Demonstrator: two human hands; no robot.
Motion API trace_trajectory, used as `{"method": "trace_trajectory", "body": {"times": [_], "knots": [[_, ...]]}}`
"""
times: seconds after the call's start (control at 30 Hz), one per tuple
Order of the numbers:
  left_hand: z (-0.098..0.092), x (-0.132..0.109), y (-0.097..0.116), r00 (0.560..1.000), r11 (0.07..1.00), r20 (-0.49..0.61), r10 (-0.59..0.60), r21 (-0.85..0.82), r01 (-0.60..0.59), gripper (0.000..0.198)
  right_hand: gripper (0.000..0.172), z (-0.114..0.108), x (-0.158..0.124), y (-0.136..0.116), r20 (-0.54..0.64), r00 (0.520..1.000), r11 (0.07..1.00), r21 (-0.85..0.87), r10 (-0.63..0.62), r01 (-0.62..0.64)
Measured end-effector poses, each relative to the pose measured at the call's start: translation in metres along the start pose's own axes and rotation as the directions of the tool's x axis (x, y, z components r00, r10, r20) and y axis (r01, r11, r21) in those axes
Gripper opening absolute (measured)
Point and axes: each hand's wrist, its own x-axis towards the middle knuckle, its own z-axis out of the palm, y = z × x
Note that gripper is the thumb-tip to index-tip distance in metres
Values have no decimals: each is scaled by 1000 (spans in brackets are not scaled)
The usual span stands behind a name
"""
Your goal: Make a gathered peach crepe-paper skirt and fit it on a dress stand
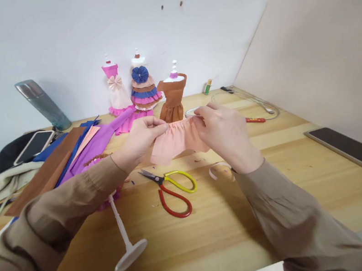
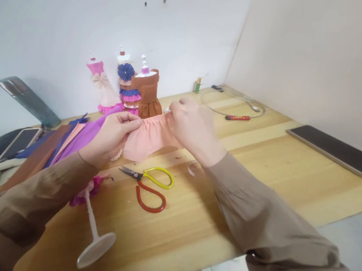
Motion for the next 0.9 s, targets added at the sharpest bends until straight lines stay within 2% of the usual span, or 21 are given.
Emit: {"method": "trace_trajectory", "body": {"times": [0.1, 0.33, 0.5, 0.9], "knots": [[0, 1, 3, 998, 997, -2, -70, -42, 70, 22, 36, -1, 4, 1, -6, 1000, 1000, -17, -13, 13], [-3, 8, -1, 995, 978, -37, 96, 187, -87, 15, 36, 13, 10, 3, -5, 1000, 1000, 11, -27, 27], [-5, 12, -2, 993, 974, -37, 115, 198, -106, 14, 36, 17, 11, 3, 3, 999, 998, 41, -36, 36], [-7, 11, 9, 998, 987, 58, 23, 156, -31, 20, 35, 3, 18, 7, -9, 996, 996, 11, -89, 89]]}}
